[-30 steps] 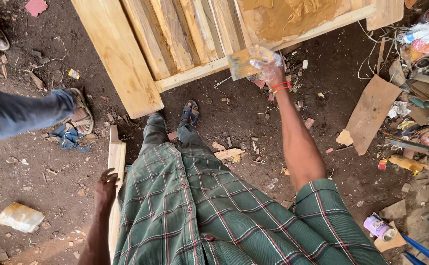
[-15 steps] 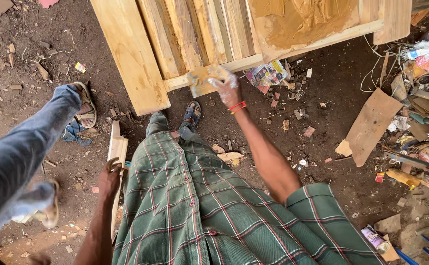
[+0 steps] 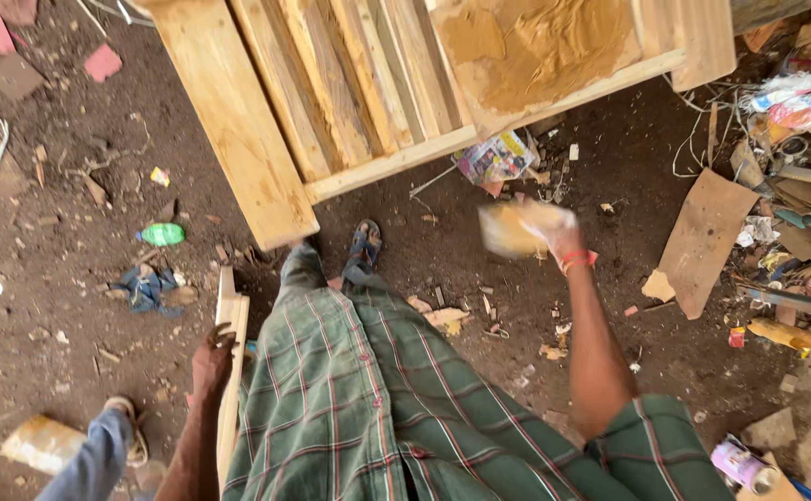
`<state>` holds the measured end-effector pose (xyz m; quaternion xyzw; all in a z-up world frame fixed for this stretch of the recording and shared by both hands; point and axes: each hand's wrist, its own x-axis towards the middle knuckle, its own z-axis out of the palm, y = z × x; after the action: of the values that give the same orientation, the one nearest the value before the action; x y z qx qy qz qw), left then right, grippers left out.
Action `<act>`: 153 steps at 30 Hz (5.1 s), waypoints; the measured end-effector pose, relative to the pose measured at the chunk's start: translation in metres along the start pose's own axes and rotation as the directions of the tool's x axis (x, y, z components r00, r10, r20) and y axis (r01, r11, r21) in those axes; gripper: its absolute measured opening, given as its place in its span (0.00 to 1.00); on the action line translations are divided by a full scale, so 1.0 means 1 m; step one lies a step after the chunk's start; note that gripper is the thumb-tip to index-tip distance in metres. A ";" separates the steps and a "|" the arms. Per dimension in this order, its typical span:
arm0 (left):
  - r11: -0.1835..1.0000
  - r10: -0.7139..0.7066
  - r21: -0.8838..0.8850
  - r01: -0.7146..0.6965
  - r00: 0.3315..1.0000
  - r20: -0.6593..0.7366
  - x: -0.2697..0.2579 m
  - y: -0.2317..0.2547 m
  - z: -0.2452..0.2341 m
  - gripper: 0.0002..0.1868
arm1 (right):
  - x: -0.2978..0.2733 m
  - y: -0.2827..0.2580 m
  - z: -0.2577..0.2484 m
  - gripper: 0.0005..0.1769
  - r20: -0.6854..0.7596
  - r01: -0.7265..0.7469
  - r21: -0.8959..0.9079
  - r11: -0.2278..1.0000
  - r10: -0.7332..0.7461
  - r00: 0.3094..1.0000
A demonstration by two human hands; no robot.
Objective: The person applies a brown wood filler to a wooden headboard using a putty knife and a brush. They spread the filler into the grooves and joints of the slatted wood, then smooth it over the surface. Another person is visible nearby, also working on a similar wooden piece.
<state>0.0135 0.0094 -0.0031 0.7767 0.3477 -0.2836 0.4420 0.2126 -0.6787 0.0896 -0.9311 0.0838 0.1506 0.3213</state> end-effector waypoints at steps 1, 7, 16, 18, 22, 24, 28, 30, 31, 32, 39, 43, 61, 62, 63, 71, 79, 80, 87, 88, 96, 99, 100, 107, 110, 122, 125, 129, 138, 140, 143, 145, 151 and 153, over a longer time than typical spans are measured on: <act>0.999 -0.004 0.040 0.004 1.000 0.007 0.001 0.003 0.000 0.23 | -0.029 0.027 -0.019 0.30 -0.159 -0.265 -0.308 0.914 0.225 0.961; 0.992 0.084 0.093 -0.081 0.996 -0.020 0.013 0.035 0.009 0.22 | -0.123 0.108 -0.019 0.29 -0.312 -0.686 0.228 0.691 0.719 0.621; 0.979 0.193 0.052 -0.197 0.979 0.069 0.043 0.087 0.030 0.24 | -0.154 0.097 0.080 0.33 0.167 -0.597 0.765 0.242 0.820 0.547; 0.982 0.182 0.040 -0.185 0.981 0.063 0.048 0.094 0.034 0.26 | -0.152 0.077 0.083 0.32 0.153 -0.479 0.861 0.171 0.811 0.565; 0.961 0.273 0.034 -0.274 0.962 0.019 0.051 0.102 0.042 0.25 | -0.129 0.029 0.062 0.29 0.149 -0.151 0.986 -0.066 0.751 0.643; 0.966 0.249 0.067 -0.250 0.968 0.024 0.051 0.103 0.044 0.23 | -0.118 0.014 0.048 0.26 0.103 0.005 0.988 -0.156 0.679 0.727; 0.961 0.208 -0.183 -0.208 0.978 -0.023 0.053 0.111 0.045 0.24 | -0.093 0.008 0.029 0.21 -0.076 0.239 0.916 -0.323 0.446 0.892; 0.972 0.112 -0.196 -0.132 0.987 -0.112 0.052 0.111 0.045 0.19 | -0.078 0.014 0.026 0.22 -0.065 0.223 0.907 -0.357 0.406 0.912; 0.974 0.062 -0.206 -0.094 0.986 -0.156 0.050 0.111 0.044 0.16 | -0.070 0.017 0.026 0.22 -0.059 0.213 0.903 -0.373 0.384 0.921; 0.970 0.044 -0.227 -0.082 0.985 -0.169 0.048 0.110 0.043 0.15 | -0.063 0.018 0.027 0.22 -0.054 0.200 0.912 -0.359 0.376 0.925; 0.840 0.284 0.534 -0.097 0.917 -0.281 0.036 0.101 0.039 0.16 | -0.028 0.005 0.044 0.22 0.050 0.069 0.953 -0.294 0.378 0.924; 0.854 0.040 0.489 0.175 0.917 -0.398 0.040 0.093 0.039 0.23 | -0.033 -0.011 0.055 0.18 0.130 -0.008 0.956 -0.293 0.398 0.908; 0.876 -0.025 -0.466 -0.119 0.956 -0.292 0.025 0.078 0.020 0.14 | 0.054 -0.102 0.072 0.22 0.036 -0.019 0.982 -0.190 0.091 0.995; 0.888 -0.081 -0.456 -0.049 0.962 -0.261 0.029 0.083 0.017 0.14 | 0.066 -0.115 0.075 0.21 0.045 -0.028 0.976 -0.215 0.076 0.996; 0.896 -0.136 -0.444 0.021 0.963 -0.230 0.030 0.088 0.015 0.15 | 0.069 -0.128 0.078 0.21 0.053 -0.037 0.970 -0.238 0.059 0.997; 0.772 0.051 -0.606 -0.192 0.969 -0.242 0.109 0.209 -0.017 0.16 | 0.138 -0.254 0.086 0.21 0.116 -0.118 0.987 -0.111 -0.017 0.993; 0.958 0.212 -0.103 -0.267 0.903 -0.373 0.165 0.329 0.000 0.30 | 0.225 -0.338 0.098 0.20 0.070 -0.070 0.997 0.021 -0.025 0.997; 0.950 0.266 -0.042 -0.310 0.872 -0.412 0.172 0.337 0.003 0.30 | 0.236 -0.347 0.097 0.20 0.056 -0.053 0.997 0.062 -0.039 0.998; 0.915 0.338 0.006 -0.404 0.758 -0.558 0.180 0.346 0.008 0.30 | 0.320 -0.395 0.097 0.18 0.295 -0.293 0.953 0.079 -0.023 0.955; 0.926 0.322 0.002 -0.377 0.788 -0.524 0.173 0.342 0.008 0.29 | 0.327 -0.395 0.106 0.20 0.304 -0.301 0.943 0.142 -0.004 0.953; 0.940 0.297 -0.012 -0.341 0.834 -0.464 0.155 0.369 -0.016 0.34 | 0.366 -0.425 0.231 0.25 0.340 -0.400 0.864 0.306 0.232 0.911; 0.944 0.300 0.019 -0.330 0.830 -0.469 0.151 0.369 -0.016 0.34 | 0.365 -0.442 0.264 0.24 0.322 -0.379 0.887 0.265 0.234 0.917; 0.944 0.307 0.041 -0.328 0.824 -0.477 0.154 0.369 -0.016 0.33 | 0.367 -0.450 0.271 0.24 0.317 -0.374 0.898 0.232 0.246 0.916; 0.961 0.272 0.080 -0.264 0.856 -0.439 0.168 0.362 -0.003 0.33 | 0.392 -0.513 0.308 0.29 0.153 -0.204 0.969 0.141 0.310 0.939; 0.969 0.245 0.076 -0.234 0.882 -0.403 0.171 0.360 0.000 0.34 | 0.396 -0.530 0.313 0.29 0.167 -0.189 0.980 0.054 0.282 0.945; 0.968 0.247 0.059 -0.244 0.882 -0.400 0.164 0.363 -0.006 0.36 | 0.396 -0.522 0.323 0.26 0.203 -0.211 0.976 0.049 0.128 0.971; 0.979 0.200 0.035 -0.202 0.909 -0.366 0.165 0.367 -0.008 0.34 | 0.403 -0.520 0.336 0.27 0.208 -0.235 0.962 0.140 0.184 0.961; 0.958 0.281 0.078 -0.276 0.848 -0.449 0.164 0.367 -0.009 0.34 | 0.405 -0.522 0.354 0.24 0.256 -0.288 0.953 0.092 0.257 0.932; 0.969 0.238 0.037 -0.244 0.881 -0.409 0.163 0.367 -0.008 0.34 | 0.361 -0.583 0.325 0.31 0.231 -0.259 0.944 0.206 0.152 0.961; 0.974 0.211 0.007 -0.226 0.896 -0.390 0.163 0.369 -0.009 0.33 | 0.350 -0.586 0.308 0.30 0.209 -0.205 0.954 0.221 0.003 0.978; 0.952 0.302 0.089 -0.293 0.851 -0.430 0.161 0.365 -0.009 0.36 | 0.333 -0.551 0.281 0.29 0.161 -0.151 0.953 0.262 -0.017 0.987; 0.956 0.289 0.084 -0.280 0.864 -0.412 0.162 0.366 -0.008 0.36 | 0.335 -0.514 0.262 0.31 0.104 -0.149 0.942 0.300 0.162 0.981; 0.945 0.322 0.108 -0.308 0.828 -0.459 0.166 0.363 -0.003 0.33 | 0.388 -0.442 0.247 0.37 0.090 -0.203 0.934 0.295 0.355 0.930; 0.937 0.347 0.132 -0.325 0.803 -0.484 0.168 0.365 -0.003 0.33 | 0.415 -0.444 0.249 0.37 0.091 -0.210 0.933 0.292 0.372 0.924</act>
<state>0.4029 -0.0736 0.0516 0.8816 0.3012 0.0028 0.3633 0.6584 -0.2015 0.0194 -0.5590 0.3445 0.0648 0.7515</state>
